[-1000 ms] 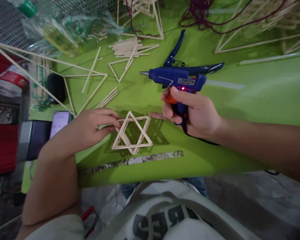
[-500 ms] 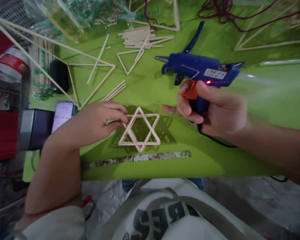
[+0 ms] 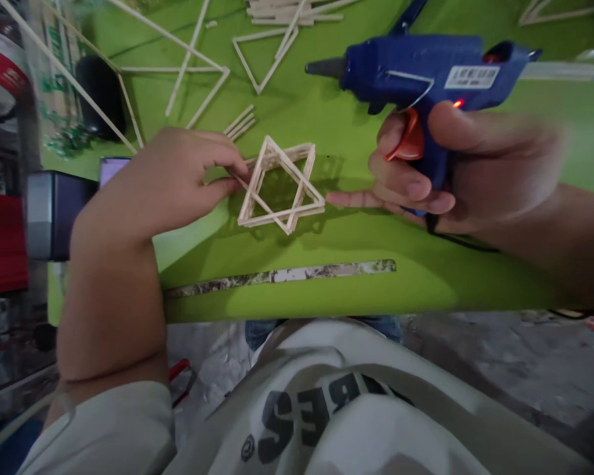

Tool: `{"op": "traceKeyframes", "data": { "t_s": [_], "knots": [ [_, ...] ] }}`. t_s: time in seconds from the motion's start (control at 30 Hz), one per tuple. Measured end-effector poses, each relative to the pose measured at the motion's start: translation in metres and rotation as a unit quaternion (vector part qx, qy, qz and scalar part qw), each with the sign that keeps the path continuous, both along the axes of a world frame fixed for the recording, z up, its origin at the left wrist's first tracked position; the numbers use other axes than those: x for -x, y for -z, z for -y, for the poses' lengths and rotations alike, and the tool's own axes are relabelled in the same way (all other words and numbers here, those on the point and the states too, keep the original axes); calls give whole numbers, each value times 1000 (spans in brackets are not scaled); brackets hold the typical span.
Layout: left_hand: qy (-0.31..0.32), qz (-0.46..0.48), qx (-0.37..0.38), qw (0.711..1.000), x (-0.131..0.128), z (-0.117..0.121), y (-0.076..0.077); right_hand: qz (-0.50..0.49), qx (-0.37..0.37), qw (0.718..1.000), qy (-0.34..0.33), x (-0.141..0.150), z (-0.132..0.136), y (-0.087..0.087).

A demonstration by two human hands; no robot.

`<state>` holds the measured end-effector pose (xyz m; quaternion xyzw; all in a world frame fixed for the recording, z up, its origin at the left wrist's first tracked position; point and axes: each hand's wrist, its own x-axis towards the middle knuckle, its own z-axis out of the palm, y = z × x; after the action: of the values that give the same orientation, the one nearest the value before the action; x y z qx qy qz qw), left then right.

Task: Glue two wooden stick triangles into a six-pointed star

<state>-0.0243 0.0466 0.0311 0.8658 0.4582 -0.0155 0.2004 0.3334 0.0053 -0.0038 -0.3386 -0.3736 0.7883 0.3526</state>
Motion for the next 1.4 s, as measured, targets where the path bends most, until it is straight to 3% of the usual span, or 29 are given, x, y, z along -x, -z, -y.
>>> {"op": "traceKeyframes", "data": {
  "t_s": [0.6, 1.17, 1.4],
  "knots": [
    [-11, -32, 1, 999, -5, 4, -7, 18, 16, 999, 49, 14, 3, 1],
    [-15, -40, -4, 999, -4, 3, -7, -13, 26, 999, 22, 15, -1, 11],
    [-6, -13, 16, 1000, -4, 3, -7, 31, 31, 998, 54, 15, 2, 9]
  ]
}}
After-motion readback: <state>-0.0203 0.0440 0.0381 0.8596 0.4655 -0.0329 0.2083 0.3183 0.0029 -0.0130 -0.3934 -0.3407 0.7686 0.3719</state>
